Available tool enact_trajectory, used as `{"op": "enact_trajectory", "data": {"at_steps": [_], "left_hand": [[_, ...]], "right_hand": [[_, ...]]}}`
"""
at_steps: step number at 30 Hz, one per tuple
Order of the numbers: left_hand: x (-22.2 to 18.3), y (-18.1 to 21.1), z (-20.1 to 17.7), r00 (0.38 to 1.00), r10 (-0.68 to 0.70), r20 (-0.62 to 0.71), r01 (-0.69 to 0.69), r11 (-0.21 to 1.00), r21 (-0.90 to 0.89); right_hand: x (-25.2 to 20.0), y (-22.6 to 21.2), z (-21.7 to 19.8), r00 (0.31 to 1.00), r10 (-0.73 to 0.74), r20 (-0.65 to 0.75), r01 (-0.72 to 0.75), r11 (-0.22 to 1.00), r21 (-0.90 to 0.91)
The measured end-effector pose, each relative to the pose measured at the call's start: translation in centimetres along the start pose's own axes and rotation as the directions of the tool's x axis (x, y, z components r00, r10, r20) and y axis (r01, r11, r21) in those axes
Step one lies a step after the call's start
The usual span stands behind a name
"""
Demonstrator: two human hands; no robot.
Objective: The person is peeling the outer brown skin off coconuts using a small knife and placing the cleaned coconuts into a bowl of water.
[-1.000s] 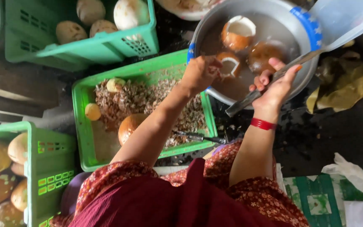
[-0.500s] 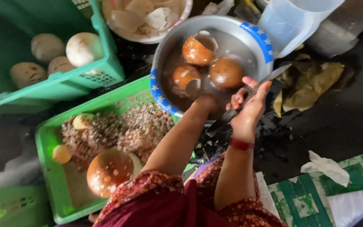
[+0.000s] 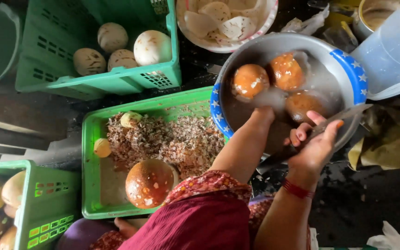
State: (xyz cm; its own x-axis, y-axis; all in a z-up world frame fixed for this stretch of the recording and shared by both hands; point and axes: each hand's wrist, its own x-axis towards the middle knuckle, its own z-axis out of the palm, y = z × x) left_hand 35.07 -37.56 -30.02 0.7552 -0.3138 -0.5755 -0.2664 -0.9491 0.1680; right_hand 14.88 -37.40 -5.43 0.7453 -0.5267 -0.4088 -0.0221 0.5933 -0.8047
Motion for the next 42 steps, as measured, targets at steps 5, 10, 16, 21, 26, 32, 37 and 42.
{"op": "enact_trajectory", "data": {"at_steps": [5, 10, 16, 21, 26, 32, 37, 42], "left_hand": [[1.6, -0.6, -1.4, 1.000, 0.014, 0.000, -0.014, 1.000, 0.018], [1.0, 0.5, -0.8, 0.990, 0.139, 0.034, -0.141, 0.988, 0.065], [0.8, 1.1, -0.1, 0.974, 0.216, 0.072, -0.223, 0.968, 0.115], [0.5, 0.4, 0.8, 0.973, 0.209, 0.097, -0.221, 0.966, 0.136], [2.4, -0.8, -1.0, 0.976, 0.188, 0.113, -0.203, 0.969, 0.140], [1.5, -3.2, -0.5, 0.980, 0.157, 0.126, -0.176, 0.971, 0.161], [-2.4, -2.1, 2.0, 0.985, 0.116, 0.128, -0.141, 0.968, 0.206], [-3.7, -3.7, 4.4, 0.989, 0.094, 0.114, -0.117, 0.971, 0.210]], "right_hand": [[-0.1, -0.8, -0.8, 0.999, -0.021, -0.029, 0.024, 0.995, 0.095], [0.8, 0.4, -0.5, 0.998, -0.041, -0.044, 0.044, 0.996, 0.083], [-0.2, -0.3, 0.0, 0.999, -0.030, -0.034, 0.035, 0.986, 0.163], [0.1, -0.1, -0.5, 1.000, -0.023, 0.005, 0.022, 0.986, 0.166], [0.3, 0.1, -1.5, 0.999, -0.030, 0.040, 0.023, 0.987, 0.157], [0.5, -0.6, -2.0, 0.998, -0.063, -0.004, 0.063, 0.991, 0.116], [1.0, -0.3, -1.5, 0.996, -0.081, -0.029, 0.084, 0.993, 0.081], [1.7, 0.1, -2.1, 0.999, -0.041, -0.032, 0.044, 0.992, 0.121]]}}
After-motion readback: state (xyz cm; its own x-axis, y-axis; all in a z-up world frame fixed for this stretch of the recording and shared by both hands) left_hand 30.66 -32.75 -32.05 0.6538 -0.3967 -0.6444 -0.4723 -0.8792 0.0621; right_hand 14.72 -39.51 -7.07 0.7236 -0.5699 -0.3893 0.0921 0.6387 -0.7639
